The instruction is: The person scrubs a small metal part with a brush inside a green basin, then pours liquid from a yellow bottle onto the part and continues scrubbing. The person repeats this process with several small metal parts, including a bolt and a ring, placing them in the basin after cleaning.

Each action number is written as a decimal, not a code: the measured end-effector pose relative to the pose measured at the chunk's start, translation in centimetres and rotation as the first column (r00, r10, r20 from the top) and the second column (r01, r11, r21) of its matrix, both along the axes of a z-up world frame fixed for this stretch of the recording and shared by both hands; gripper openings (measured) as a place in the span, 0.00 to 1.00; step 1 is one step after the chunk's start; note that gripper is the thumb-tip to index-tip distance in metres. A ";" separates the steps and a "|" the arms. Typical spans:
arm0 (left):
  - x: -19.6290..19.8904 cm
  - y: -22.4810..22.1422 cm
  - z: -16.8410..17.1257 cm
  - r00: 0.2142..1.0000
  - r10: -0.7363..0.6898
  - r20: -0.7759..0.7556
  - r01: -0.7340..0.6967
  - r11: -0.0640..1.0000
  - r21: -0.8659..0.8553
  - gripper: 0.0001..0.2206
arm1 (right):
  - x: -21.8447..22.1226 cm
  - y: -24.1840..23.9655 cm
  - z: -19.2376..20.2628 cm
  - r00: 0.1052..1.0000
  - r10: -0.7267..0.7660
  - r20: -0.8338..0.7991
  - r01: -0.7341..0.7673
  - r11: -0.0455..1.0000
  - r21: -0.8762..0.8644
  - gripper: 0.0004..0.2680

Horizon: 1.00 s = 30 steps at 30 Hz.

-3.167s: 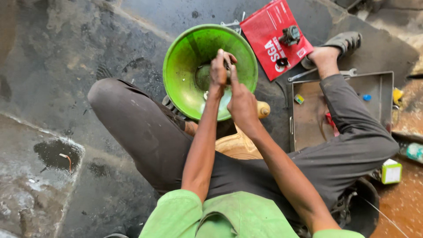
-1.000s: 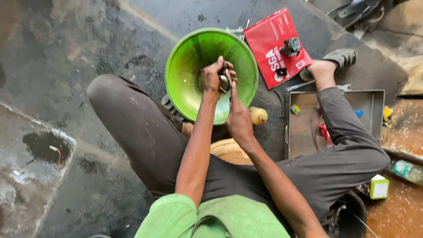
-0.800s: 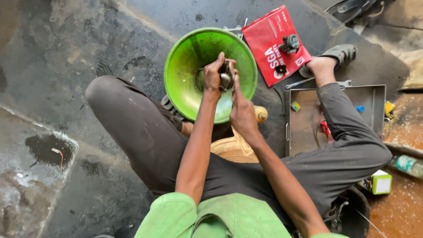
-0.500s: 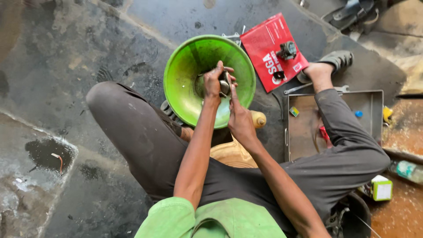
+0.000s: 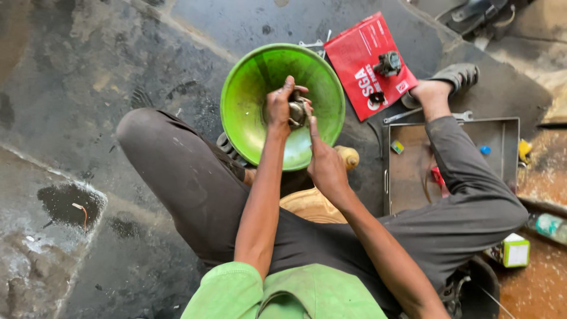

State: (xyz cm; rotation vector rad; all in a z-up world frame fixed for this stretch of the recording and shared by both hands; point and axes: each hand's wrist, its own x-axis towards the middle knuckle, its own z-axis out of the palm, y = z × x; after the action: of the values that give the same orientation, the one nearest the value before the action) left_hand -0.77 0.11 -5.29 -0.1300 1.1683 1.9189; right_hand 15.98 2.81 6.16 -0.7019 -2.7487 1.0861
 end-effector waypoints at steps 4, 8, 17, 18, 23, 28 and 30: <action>0.8 -0.8 -1.1 0.993 0.030 0.115 -0.034 0.999 0.035 0.24 | 1.0 -1.3 -1.1 0.987 -0.039 0.155 0.020 0.993 0.119 0.34; -0.7 -0.3 -1.3 0.988 0.035 0.152 -0.034 0.999 -0.013 0.24 | 0.5 -0.6 -1.6 0.990 -0.036 0.137 0.023 0.995 0.096 0.38; -1.5 -1.2 -3.4 0.976 0.042 0.214 -0.052 0.998 0.040 0.24 | -0.4 -0.9 -1.6 0.996 0.000 0.085 -0.010 0.994 0.113 0.36; -0.7 -1.5 -3.8 0.977 0.005 0.215 -0.020 0.998 0.066 0.24 | 0.4 -1.2 -2.0 0.996 -0.018 0.089 0.007 0.993 0.120 0.36; -4.1 -1.1 -3.7 0.939 0.152 0.309 -0.208 0.965 0.158 0.23 | 1.8 1.7 -5.6 0.935 0.062 0.350 -0.070 0.998 0.008 0.40; -3.8 -2.0 -3.1 0.914 0.116 0.388 -0.245 0.921 0.302 0.23 | 0.8 6.2 -14.7 0.880 0.020 0.475 -0.084 0.990 0.115 0.36; -3.7 -2.0 -2.0 0.883 0.096 0.459 -0.298 0.871 0.391 0.24 | -1.4 6.4 -18.8 0.797 0.041 0.602 -0.156 0.978 0.140 0.34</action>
State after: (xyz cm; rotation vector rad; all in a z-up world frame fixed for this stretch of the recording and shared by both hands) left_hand -4.49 -1.91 -7.26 -0.4127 0.4072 2.1541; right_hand 14.61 9.16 -12.68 -1.0320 -3.3917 0.6852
